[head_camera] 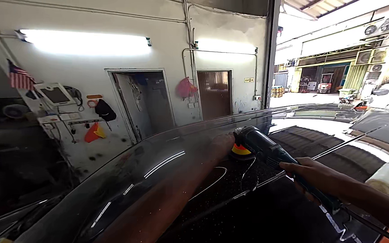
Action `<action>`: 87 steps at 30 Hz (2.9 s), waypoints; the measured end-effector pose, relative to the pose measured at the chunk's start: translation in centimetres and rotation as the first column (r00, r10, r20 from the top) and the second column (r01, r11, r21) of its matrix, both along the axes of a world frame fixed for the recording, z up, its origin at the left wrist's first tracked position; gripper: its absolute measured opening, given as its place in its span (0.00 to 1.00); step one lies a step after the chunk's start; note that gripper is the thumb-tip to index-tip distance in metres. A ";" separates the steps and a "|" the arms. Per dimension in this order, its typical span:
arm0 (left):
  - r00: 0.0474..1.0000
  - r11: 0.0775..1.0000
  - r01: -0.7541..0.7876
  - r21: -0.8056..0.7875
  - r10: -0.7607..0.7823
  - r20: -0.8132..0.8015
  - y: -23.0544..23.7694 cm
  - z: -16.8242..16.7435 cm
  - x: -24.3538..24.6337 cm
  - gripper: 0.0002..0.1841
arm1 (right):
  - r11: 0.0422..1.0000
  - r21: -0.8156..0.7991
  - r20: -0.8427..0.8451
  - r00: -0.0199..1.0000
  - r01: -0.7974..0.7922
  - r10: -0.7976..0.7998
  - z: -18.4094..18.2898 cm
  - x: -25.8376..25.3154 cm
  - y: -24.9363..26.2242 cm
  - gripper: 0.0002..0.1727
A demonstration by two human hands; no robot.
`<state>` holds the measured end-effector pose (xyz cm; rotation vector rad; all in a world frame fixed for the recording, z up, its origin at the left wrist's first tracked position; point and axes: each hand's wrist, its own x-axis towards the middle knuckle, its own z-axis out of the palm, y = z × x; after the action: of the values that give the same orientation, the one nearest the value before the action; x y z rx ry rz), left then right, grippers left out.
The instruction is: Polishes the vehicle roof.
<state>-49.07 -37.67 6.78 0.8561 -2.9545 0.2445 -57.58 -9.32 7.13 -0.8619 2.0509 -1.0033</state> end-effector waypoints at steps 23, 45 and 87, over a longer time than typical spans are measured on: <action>0.971 0.970 -0.236 0.052 0.238 -0.020 -6.7 -1.2 16.1 0.17 | 0.967 0.035 0.011 0.968 -0.251 0.251 -0.4 9.2 -9.9 0.25; 0.899 0.886 -0.419 0.198 0.435 -0.043 -7.5 -2.6 30.5 0.20 | 0.875 0.149 -0.076 0.877 -0.461 0.475 0.2 19.1 -14.4 0.26; 0.863 0.849 -0.504 0.160 0.501 0.058 -3.1 -3.2 33.0 0.20 | 0.855 0.143 -0.079 0.855 -0.499 0.512 -1.4 20.2 -10.4 0.29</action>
<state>-16.09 -40.76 3.62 1.6544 -2.7271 0.0127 -37.39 -19.73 5.75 -1.3326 1.8002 -0.5441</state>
